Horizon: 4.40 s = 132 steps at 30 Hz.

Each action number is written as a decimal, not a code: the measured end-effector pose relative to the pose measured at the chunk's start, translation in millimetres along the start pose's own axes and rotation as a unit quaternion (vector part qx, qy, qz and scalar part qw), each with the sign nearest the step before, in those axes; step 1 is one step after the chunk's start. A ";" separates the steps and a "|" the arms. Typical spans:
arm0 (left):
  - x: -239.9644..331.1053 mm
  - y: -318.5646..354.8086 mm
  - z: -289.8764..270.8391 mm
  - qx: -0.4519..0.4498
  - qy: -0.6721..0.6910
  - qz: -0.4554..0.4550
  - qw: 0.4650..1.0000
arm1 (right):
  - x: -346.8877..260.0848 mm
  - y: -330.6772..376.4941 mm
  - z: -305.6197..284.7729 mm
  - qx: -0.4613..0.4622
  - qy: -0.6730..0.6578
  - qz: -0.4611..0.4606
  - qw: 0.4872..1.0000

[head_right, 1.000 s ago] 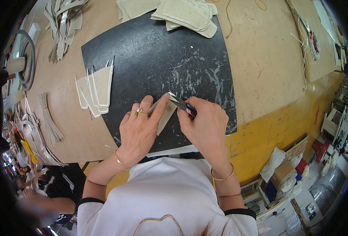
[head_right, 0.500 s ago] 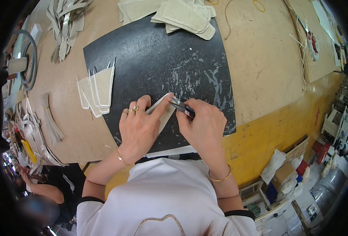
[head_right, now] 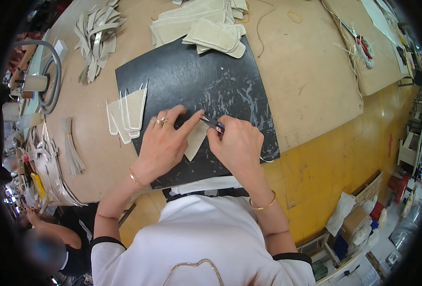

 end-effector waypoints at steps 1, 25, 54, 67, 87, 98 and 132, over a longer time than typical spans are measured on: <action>-3.3 -5.0 -4.2 0.013 -0.021 0.054 0.998 | 0.2 0.1 -1.1 0.006 -0.004 -0.002 1.000; -7.4 17.7 21.2 0.104 0.029 0.002 0.994 | -4.1 -37.5 -15.7 -0.061 -0.055 -0.061 0.995; -2.7 19.3 26.3 0.198 -0.070 -0.160 0.964 | -28.1 -53.5 -2.9 -0.105 -0.057 -0.081 0.990; 3.2 20.0 25.6 0.166 -0.106 -0.179 0.964 | -21.2 -47.2 -0.4 -0.115 -0.052 -0.046 0.991; -5.4 21.1 17.3 0.126 -0.035 -0.196 0.972 | -15.2 -45.0 -0.8 -0.103 -0.059 -0.077 0.990; 8.9 48.2 22.9 0.039 0.000 -0.215 0.976 | 13.1 -32.7 -65.5 0.037 0.033 -0.193 0.980; 29.8 36.8 36.1 0.022 -0.009 -0.244 0.969 | -14.2 -23.4 -22.4 -0.156 -0.008 -0.081 0.984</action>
Point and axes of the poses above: each hand's wrist, its own y-axis away from the middle knuckle, its own z-axis out of the palm, x = y × z, the point moved 3 cm from there along -y, towards the middle knuckle, and after that the axes turned 13 degrees about -z, right-handed, at the moved point
